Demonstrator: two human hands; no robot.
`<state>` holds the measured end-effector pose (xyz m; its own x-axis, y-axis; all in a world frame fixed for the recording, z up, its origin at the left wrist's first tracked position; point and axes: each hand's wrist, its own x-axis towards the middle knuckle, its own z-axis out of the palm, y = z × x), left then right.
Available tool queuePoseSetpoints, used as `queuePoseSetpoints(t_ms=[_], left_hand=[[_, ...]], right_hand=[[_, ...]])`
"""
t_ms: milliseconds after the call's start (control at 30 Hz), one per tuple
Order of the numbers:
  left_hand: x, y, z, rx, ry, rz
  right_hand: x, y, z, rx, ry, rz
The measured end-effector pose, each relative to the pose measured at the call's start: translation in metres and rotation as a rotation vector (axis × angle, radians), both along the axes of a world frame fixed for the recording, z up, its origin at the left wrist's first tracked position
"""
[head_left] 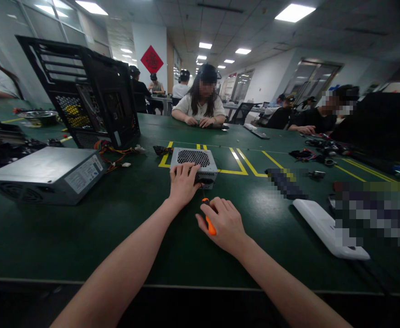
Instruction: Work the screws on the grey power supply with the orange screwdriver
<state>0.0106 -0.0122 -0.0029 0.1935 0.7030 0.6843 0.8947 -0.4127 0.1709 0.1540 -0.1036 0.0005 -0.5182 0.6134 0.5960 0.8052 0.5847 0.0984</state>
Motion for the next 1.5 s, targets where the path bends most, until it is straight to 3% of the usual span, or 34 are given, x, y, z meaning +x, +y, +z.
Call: queuePoseSetpoints(t_ms=[267,633,900,1200,1500], left_hand=[[-0.0006,-0.0001,-0.0006,0.019,0.001,-0.009],[-0.0002,-0.0011,0.0002,0.012,0.003,-0.007],[-0.0025,-0.0013,0.0011,0.002,0.007,-0.022],[-0.0046,-0.0017,0.0014,-0.015,0.014,-0.030],[-0.0047,-0.0030,0.0022,-0.027,0.003,-0.043]], right_hand=[[0.0033,-0.0011,-0.0002,-0.047,0.036,0.037],[0.0006,-0.0010,-0.0043,0.051,0.037,0.017],[0.0027,-0.0042,0.0016,0.038,-0.021,0.026],[0.0047,0.0002,-0.0013,0.021,0.144,0.019],[0.0024,-0.0041,0.0024,0.001,0.110,0.014]])
